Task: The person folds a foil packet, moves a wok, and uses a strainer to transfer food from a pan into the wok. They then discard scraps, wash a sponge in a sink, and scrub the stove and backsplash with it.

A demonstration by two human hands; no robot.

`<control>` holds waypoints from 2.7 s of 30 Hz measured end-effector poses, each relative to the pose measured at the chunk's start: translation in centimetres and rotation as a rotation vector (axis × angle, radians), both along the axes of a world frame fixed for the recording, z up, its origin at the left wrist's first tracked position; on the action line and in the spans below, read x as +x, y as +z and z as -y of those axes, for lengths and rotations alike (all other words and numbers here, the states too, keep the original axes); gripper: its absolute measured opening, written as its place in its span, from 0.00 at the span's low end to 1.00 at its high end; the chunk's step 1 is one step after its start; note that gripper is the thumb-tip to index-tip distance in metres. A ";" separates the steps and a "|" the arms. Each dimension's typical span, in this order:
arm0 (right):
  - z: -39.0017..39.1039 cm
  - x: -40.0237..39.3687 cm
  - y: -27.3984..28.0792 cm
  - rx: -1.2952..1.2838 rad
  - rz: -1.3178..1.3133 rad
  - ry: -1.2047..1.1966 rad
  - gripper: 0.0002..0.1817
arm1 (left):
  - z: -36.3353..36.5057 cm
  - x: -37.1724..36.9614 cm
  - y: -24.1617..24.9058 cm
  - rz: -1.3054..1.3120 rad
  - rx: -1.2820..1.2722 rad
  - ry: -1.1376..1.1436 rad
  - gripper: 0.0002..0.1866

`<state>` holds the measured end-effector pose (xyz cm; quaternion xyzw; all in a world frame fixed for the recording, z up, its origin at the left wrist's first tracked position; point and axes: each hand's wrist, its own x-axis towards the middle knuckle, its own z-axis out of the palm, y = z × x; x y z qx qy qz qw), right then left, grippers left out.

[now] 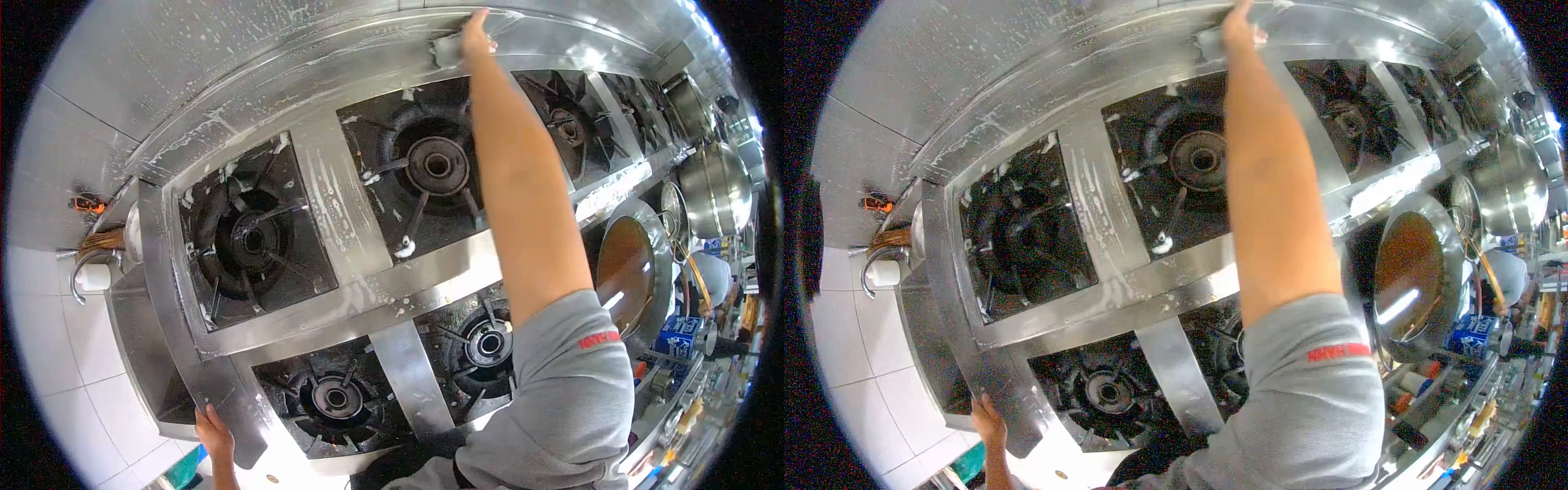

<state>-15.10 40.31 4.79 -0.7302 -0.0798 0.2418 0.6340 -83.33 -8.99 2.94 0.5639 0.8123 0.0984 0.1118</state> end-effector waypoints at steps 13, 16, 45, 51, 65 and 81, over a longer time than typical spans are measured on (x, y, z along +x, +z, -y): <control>0.8 -13.5 -7.4 -0.240 1.366 0.703 0.11 | -0.1 0.6 0.6 -0.065 -0.030 0.011 0.17; 2.9 -15.7 -3.5 -0.092 1.492 0.861 0.09 | 0.0 0.1 0.1 -0.065 0.003 0.001 0.17; 7.6 -22.3 4.4 -0.437 0.899 1.829 0.31 | -0.3 0.5 0.8 -0.083 -0.020 0.020 0.20; 8.0 -20.2 1.7 -0.193 1.510 1.722 0.32 | -0.4 0.7 1.1 -0.088 -0.021 0.021 0.19; 11.7 -21.7 1.7 -0.198 1.611 1.300 0.36 | -0.5 0.5 1.1 -0.105 -0.035 0.022 0.19; 5.0 -20.4 -3.5 0.593 1.876 1.148 0.11 | -0.5 0.2 0.4 -0.053 -0.001 -0.012 0.16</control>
